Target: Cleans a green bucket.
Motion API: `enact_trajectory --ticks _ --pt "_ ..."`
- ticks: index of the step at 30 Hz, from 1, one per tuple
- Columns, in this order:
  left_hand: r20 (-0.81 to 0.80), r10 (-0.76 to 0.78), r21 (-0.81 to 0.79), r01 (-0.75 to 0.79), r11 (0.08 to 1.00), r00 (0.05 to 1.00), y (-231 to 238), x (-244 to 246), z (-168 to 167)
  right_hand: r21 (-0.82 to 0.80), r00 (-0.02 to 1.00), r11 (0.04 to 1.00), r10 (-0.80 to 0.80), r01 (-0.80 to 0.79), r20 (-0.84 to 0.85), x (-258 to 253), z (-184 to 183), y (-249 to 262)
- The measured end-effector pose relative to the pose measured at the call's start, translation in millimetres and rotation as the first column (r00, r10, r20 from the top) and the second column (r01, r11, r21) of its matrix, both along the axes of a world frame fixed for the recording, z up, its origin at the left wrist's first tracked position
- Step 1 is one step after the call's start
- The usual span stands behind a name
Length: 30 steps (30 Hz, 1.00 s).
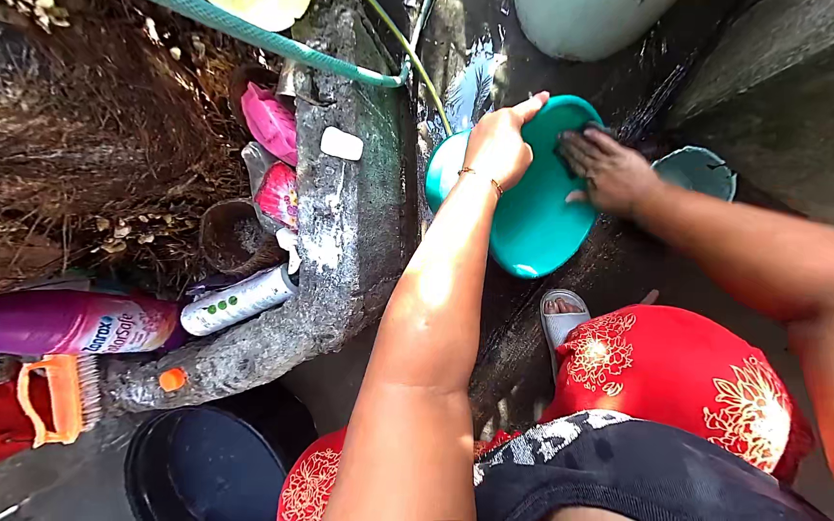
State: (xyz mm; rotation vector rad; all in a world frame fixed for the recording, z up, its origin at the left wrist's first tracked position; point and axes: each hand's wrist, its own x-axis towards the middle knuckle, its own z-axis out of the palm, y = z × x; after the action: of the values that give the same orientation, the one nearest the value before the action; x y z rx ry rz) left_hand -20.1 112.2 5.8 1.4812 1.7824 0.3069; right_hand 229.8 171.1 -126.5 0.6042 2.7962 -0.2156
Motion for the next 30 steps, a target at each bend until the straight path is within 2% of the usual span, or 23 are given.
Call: enact_trajectory --ticks 2,4,5,6,8,10,11,13,14,16,17,18,20,22,25,27,28,30 --pt "0.006 0.046 0.010 -0.046 0.999 0.999 -3.2 -7.5 0.6 -0.282 0.992 0.954 -0.079 0.106 0.103 -8.5 3.3 -52.1" --pt "0.006 0.028 0.000 -0.028 1.000 1.000 -3.6 -8.2 0.6 -0.605 0.966 0.772 -0.046 0.195 0.254 -18.4 15.9 -79.3" --pt "0.001 0.013 -0.011 -0.013 1.000 1.000 -3.0 -7.3 1.0 -0.660 0.965 0.725 -0.027 0.198 0.260 -16.9 15.5 -76.5" --pt "-0.003 0.012 -0.019 -0.012 1.000 1.000 -2.3 -5.2 1.6 -0.624 0.970 0.765 -0.009 0.162 0.241 -9.6 8.9 -63.6" --pt "-0.015 -0.002 -0.012 0.002 1.000 1.000 0.0 1.0 2.0 -0.332 0.986 0.943 0.050 0.006 0.161 5.2 -3.1 -15.5" --pt "-0.022 -0.025 -0.002 0.025 1.000 0.999 1.7 2.7 3.1 -0.062 0.996 0.996 0.068 -0.064 0.065 -1.7 4.7 23.8" --pt "-0.020 -0.009 -0.010 0.009 1.000 1.000 0.1 1.0 3.5 -0.003 0.998 0.999 0.048 -0.048 0.035 -5.3 5.4 24.6" --pt "0.002 0.045 -0.010 -0.045 0.999 0.999 -5.3 -4.7 2.7 -0.070 0.999 0.997 -0.038 0.040 0.031 -6.2 1.3 -8.8" --pt "0.004 0.068 -0.001 -0.068 0.998 0.998 -6.9 -8.8 2.3 -0.223 0.992 0.969 -0.083 0.103 0.095 -11.4 3.5 -37.1" --pt "0.006 0.069 0.004 -0.069 0.998 0.998 -6.3 -13.2 2.5 -0.585 0.963 0.784 -0.057 0.207 0.264 -30.2 22.6 -83.6" --pt "0.009 0.060 0.001 -0.060 0.998 0.998 -5.2 -14.4 2.3 -0.701 0.964 0.684 -0.015 0.203 0.266 -35.8 30.8 -94.9" --pt "0.011 0.070 0.006 -0.070 0.997 0.997 -4.6 -15.5 1.0 -0.736 0.980 0.661 -0.002 0.149 0.197 -33.1 31.1 -100.4" --pt "0.016 0.153 0.023 -0.153 0.988 0.988 -4.3 -14.6 -3.6 -0.607 0.996 0.795 -0.046 -0.013 -0.081 -11.4 14.4 -98.5" --pt "0.026 0.280 0.064 -0.281 0.958 0.960 -4.1 -12.4 -5.5 -0.434 0.957 0.898 -0.062 -0.071 -0.284 -3.3 -0.3 -92.4" --pt "0.061 0.466 0.164 -0.469 0.868 0.883 -14.0 -10.4 -5.0 -0.407 0.925 0.913 -0.121 -0.039 -0.360 -12.4 -0.1 -110.4" --pt "0.144 0.603 0.258 -0.618 0.743 0.785 -26.9 -9.6 -3.3 -0.409 0.874 0.913 -0.203 0.006 -0.441 -26.5 9.3 -116.7" --pt "0.156 0.621 0.235 -0.640 0.732 0.768 -35.9 -7.4 -0.5 -0.430 0.847 0.901 -0.266 0.050 -0.459 -36.7 19.3 -116.1" --pt "0.141 0.598 0.151 -0.614 0.775 0.789 -58.8 7.3 -4.0 -0.523 0.799 0.841 -0.409 0.143 -0.440 -61.2 47.2 -117.0"
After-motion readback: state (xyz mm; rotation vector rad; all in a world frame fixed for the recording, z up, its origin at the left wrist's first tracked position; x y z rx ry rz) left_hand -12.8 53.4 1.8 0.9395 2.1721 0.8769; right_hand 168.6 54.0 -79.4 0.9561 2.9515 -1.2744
